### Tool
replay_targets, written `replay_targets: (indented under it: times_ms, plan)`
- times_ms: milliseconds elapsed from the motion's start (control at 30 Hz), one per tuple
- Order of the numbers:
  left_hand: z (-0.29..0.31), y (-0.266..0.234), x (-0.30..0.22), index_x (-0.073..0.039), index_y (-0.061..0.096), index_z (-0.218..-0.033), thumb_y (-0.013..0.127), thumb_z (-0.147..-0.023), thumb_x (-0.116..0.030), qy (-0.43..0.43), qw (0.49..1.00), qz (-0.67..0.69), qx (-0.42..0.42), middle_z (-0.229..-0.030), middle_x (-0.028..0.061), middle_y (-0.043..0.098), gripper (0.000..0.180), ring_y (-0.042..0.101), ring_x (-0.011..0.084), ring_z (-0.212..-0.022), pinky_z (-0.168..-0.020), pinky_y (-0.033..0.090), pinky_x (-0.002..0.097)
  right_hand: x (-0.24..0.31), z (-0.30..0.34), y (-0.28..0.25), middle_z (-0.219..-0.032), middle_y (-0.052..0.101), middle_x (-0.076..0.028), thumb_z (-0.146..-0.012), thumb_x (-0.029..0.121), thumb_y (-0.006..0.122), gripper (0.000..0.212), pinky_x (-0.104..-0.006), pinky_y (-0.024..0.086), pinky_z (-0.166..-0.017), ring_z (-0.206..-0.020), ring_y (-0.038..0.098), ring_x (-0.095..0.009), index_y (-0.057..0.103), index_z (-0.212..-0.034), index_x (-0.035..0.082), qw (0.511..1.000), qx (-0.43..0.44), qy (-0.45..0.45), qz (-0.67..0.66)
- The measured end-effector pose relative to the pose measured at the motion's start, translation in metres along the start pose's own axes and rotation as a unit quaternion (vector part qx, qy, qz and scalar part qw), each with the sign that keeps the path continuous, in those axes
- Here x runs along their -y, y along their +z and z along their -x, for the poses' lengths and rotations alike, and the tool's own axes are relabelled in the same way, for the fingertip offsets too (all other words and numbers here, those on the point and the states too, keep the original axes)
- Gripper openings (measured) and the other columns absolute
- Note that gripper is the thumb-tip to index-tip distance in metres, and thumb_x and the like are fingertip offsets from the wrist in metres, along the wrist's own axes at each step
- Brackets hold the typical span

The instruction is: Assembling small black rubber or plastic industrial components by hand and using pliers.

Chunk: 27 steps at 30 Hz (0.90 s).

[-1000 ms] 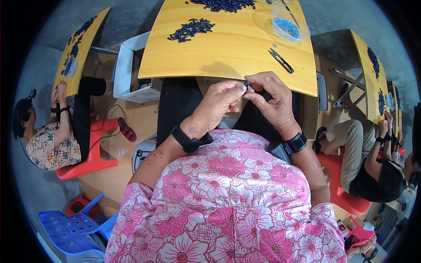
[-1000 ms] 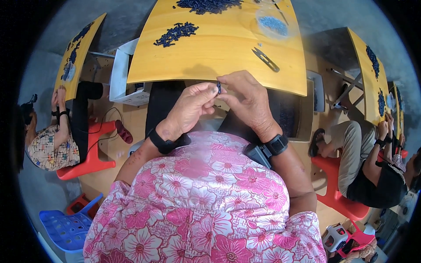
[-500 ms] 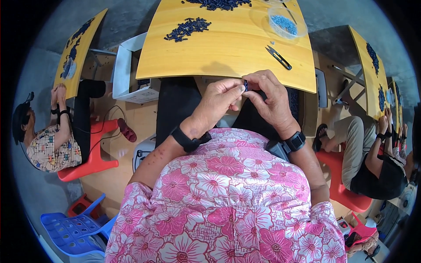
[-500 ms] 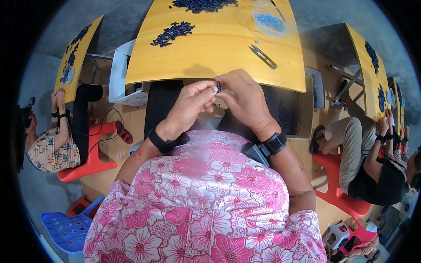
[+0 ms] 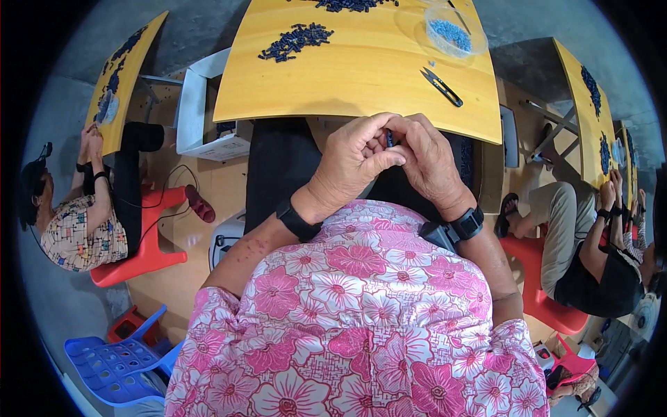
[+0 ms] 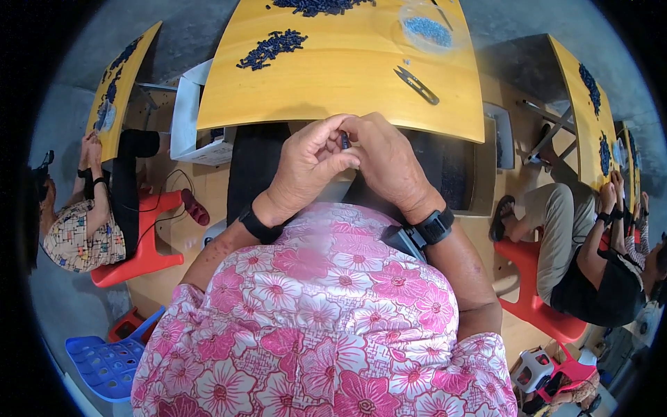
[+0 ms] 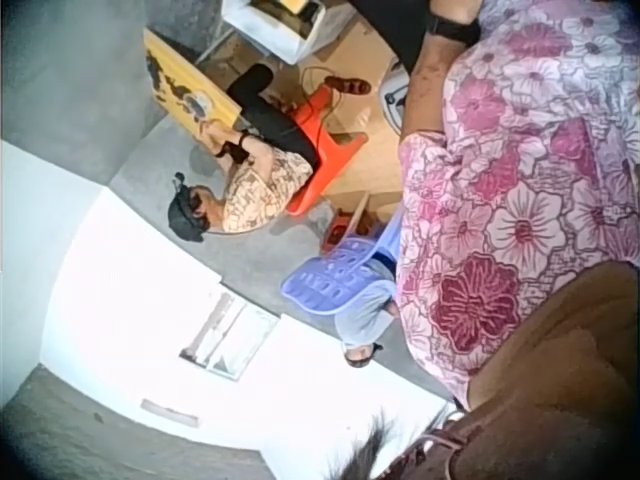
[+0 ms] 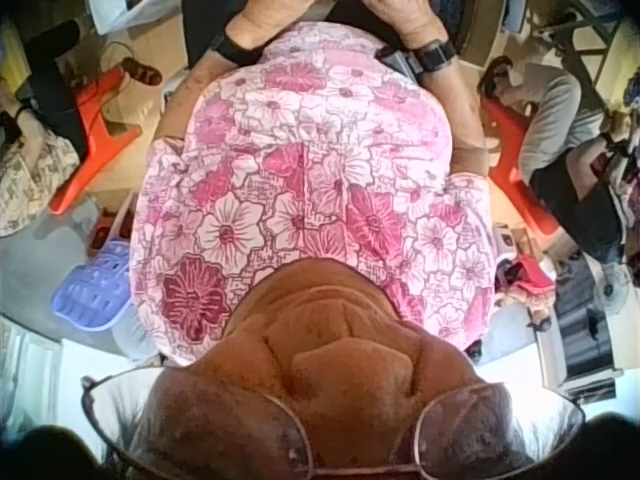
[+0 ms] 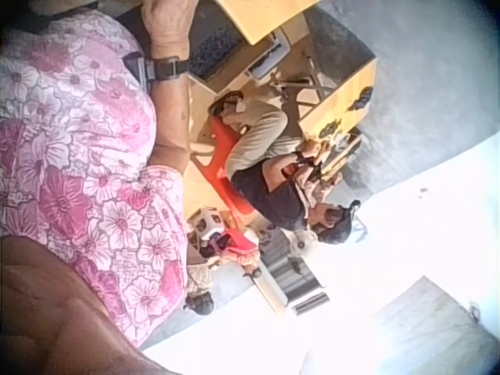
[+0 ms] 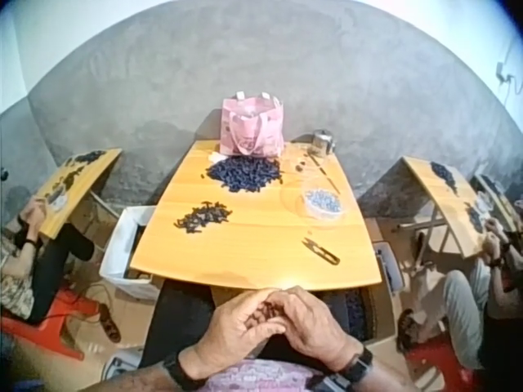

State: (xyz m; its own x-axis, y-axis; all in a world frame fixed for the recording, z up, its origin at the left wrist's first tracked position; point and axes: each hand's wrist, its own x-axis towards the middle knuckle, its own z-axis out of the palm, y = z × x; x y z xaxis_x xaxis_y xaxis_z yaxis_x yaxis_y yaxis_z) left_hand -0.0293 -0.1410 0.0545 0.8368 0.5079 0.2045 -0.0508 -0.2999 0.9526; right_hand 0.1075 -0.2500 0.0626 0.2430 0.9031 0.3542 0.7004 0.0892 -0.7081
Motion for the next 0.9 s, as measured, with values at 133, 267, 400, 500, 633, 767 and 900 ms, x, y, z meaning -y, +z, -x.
replay_targets:
  times_ms: [133, 267, 400, 500, 633, 767, 900]
  plan:
    - [0.0, -0.002, -0.002, 0.0, 0.06, -0.12, 0.077, -0.082, -0.016, -0.005, 1.0, 0.0, 0.003, -0.087, 0.0016, 0.059, 0.044, 0.056, 0.0061, -0.076, -0.07, 0.048, 0.0201, 0.001, 0.0, 0.0, -0.093, 0.058, -0.015, -0.082, 0.007, 0.066, 0.033, -0.0407, 0.048, -0.076, -0.086, 0.059, -0.035, 0.057, -0.114, 0.008, 1.0, 0.004, 0.0, -0.001]
    - [0.001, -0.001, 0.002, 0.0, 0.061, -0.119, 0.077, -0.083, -0.02, -0.013, 1.0, 0.007, 0.003, -0.087, 0.0011, 0.059, 0.044, 0.056, 0.0057, -0.076, -0.069, 0.048, 0.0198, -0.001, 0.001, 0.001, -0.093, 0.058, -0.015, -0.083, 0.007, 0.065, 0.033, -0.0411, 0.048, -0.077, -0.086, 0.058, -0.035, 0.057, -0.114, 0.008, 1.0, 0.013, 0.003, -0.001]
    - [0.002, 0.0, 0.003, 0.0, 0.061, -0.119, 0.078, -0.082, -0.021, -0.006, 1.0, 0.019, -0.002, -0.087, 0.0, 0.06, 0.046, 0.055, 0.0049, -0.076, -0.069, 0.047, 0.0191, 0.0, 0.001, 0.001, -0.092, 0.057, -0.015, -0.083, 0.006, 0.064, 0.032, -0.0414, 0.047, -0.076, -0.085, 0.058, -0.036, 0.057, -0.114, 0.008, 1.0, 0.015, -0.004, 0.001]
    - [0.003, 0.001, 0.005, 0.0, 0.062, -0.119, 0.078, -0.081, -0.02, 0.001, 1.0, 0.024, -0.012, -0.086, -0.0007, 0.06, 0.046, 0.055, 0.0047, -0.075, -0.068, 0.047, 0.0187, -0.002, 0.001, 0.003, -0.091, 0.057, -0.015, -0.083, 0.006, 0.064, 0.031, -0.0415, 0.047, -0.075, -0.085, 0.058, -0.036, 0.057, -0.113, 0.008, 1.0, 0.003, -0.025, -0.002]
    - [0.003, 0.002, 0.007, 0.001, 0.063, -0.119, 0.079, -0.08, -0.017, 0.004, 0.999, 0.027, -0.024, -0.084, -0.0014, 0.061, 0.046, 0.055, 0.0045, -0.075, -0.068, 0.047, 0.0177, -0.002, 0.0, 0.003, -0.09, 0.057, -0.015, -0.083, 0.006, 0.064, 0.031, -0.0413, 0.047, -0.075, -0.084, 0.058, -0.036, 0.057, -0.113, 0.008, 1.0, 0.008, -0.02, 0.005]
    - [0.004, 0.001, 0.009, 0.002, 0.062, -0.12, 0.078, -0.081, -0.014, 0.011, 0.999, 0.021, -0.026, -0.085, -0.0009, 0.061, 0.045, 0.055, 0.0045, -0.075, -0.069, 0.047, 0.0175, 0.0, -0.002, 0.003, -0.09, 0.057, -0.015, -0.083, 0.007, 0.064, 0.031, -0.0412, 0.047, -0.075, -0.085, 0.058, -0.036, 0.056, -0.113, 0.008, 1.0, 0.009, -0.023, 0.014]
    - [0.001, 0.002, 0.012, 0.003, 0.057, -0.129, 0.076, -0.082, -0.008, -0.02, 0.994, 0.109, -0.015, -0.093, 0.0004, 0.061, 0.052, 0.056, 0.0047, -0.08, -0.073, 0.049, 0.0184, -0.006, -0.002, 0.006, -0.092, 0.058, -0.015, -0.083, 0.007, 0.065, 0.032, -0.041, 0.048, -0.076, -0.086, 0.058, -0.036, 0.055, -0.114, 0.008, 1.0, -0.012, -0.024, 0.003]
